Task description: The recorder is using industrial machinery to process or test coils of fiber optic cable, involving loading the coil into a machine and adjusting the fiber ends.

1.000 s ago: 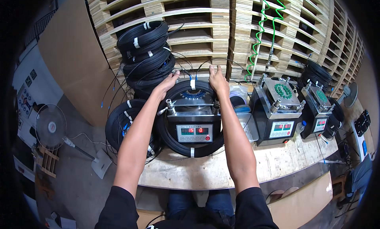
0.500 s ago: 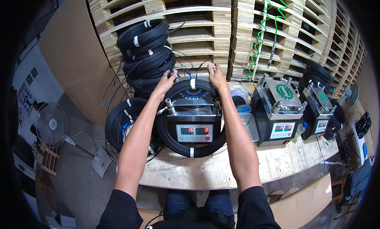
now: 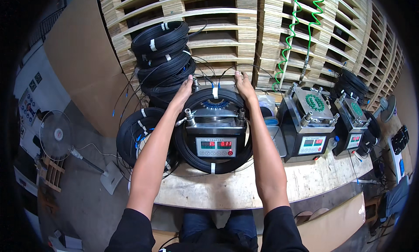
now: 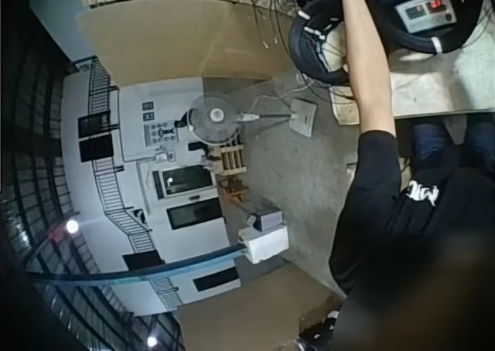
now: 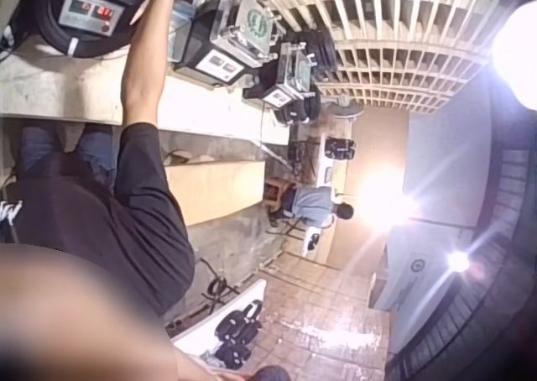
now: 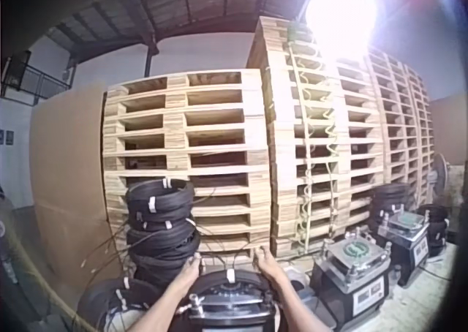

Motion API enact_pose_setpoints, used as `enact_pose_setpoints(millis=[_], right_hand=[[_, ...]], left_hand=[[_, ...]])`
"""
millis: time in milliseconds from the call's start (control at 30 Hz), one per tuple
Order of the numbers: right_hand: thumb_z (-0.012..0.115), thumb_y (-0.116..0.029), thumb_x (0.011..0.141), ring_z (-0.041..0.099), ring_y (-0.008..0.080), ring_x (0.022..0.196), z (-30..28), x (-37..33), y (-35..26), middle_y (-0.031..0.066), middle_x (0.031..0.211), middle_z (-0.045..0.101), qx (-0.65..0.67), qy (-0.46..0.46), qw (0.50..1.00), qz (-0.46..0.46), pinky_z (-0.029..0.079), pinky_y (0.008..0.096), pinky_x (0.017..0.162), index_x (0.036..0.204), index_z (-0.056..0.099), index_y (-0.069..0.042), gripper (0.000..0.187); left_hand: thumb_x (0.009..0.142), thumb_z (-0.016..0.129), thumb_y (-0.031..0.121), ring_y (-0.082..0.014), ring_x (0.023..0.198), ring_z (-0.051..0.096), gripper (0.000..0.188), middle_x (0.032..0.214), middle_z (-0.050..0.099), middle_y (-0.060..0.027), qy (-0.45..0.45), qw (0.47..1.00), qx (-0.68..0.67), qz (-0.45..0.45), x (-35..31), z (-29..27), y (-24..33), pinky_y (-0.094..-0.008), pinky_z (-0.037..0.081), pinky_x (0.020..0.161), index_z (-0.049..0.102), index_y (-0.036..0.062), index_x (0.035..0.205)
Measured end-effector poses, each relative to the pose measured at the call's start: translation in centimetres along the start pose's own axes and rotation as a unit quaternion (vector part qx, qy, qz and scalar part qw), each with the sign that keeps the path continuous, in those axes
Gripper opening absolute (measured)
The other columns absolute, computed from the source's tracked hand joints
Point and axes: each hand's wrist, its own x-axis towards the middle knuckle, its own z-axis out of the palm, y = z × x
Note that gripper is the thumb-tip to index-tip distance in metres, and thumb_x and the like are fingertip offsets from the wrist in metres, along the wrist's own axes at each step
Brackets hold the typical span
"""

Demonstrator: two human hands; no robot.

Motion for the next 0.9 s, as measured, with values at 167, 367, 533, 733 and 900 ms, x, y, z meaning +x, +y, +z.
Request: enact_pose_setpoints(millis=[167,367,533,733,900], right_hand=[[0.04,-0.06,0.102,0.044,0.0313,0.137,0.0,1.3,0.8,0.0256,0.147,0.047,-0.036,-0.004,0.999,0.012,0.033,0.0352,0.113,0.152,0.029,0.005,0.083],[0.039,-0.062,0.101,0.044,0.0369,0.139,0.3,0.4,0.7,0.0305,0.146,0.047,-0.084,0.028,0.995,0.038,0.032,0.0371,0.114,0.15,0.031,0.006,0.084],[0.04,-0.061,0.099,0.05,0.0471,0.129,0.1,-1.2,-0.9,0.0349,0.13,0.056,-0.129,0.068,0.989,0.034,0.038,0.0456,0.111,0.152,0.034,-0.004,0.078],[0.048,-0.06,0.098,0.054,0.0424,0.128,-0.8,-1.5,-0.8,0.0352,0.13,0.057,-0.11,0.054,0.992,0.008,0.04,0.0417,0.108,0.149,0.036,0.001,0.08],[0.047,-0.062,0.098,0.055,0.0385,0.129,-0.5,-1.8,-1.2,0.0356,0.133,0.056,-0.107,0.046,0.993,0.028,0.039,0.0378,0.108,0.148,0.037,0.004,0.084]], left_hand=[[0.097,0.044,0.067,-0.0359,0.143,0.038,0.089,0.149,0.043,-0.0295,0.033,0.998,0.062,-0.001,-1.5,1.6,1.5,-0.0391,0.029,0.116,0.037,-0.0033,0.15],[0.103,0.039,0.059,-0.0257,0.141,0.041,0.078,0.149,0.048,-0.0197,-0.016,0.997,0.069,0.011,-0.9,0.8,1.3,-0.0315,0.027,0.116,0.043,-0.0047,0.146],[0.1,0.042,0.062,-0.0296,0.137,0.045,0.08,0.144,0.051,-0.023,-0.023,0.999,0.043,0.02,-0.2,0.5,0.2,-0.0348,0.032,0.113,0.046,-0.0042,0.144],[0.097,0.05,0.064,-0.0262,0.131,0.05,0.085,0.141,0.053,-0.0219,0.018,0.998,0.059,0.013,0.5,0.7,-0.6,-0.0337,0.035,0.11,0.04,-0.0037,0.148],[0.088,0.06,0.07,-0.0327,0.13,0.051,0.102,0.143,0.048,-0.0287,-0.004,0.999,0.046,0.021,-0.1,0.2,-0.5,-0.0367,0.038,0.109,0.031,-0.0039,0.152]])
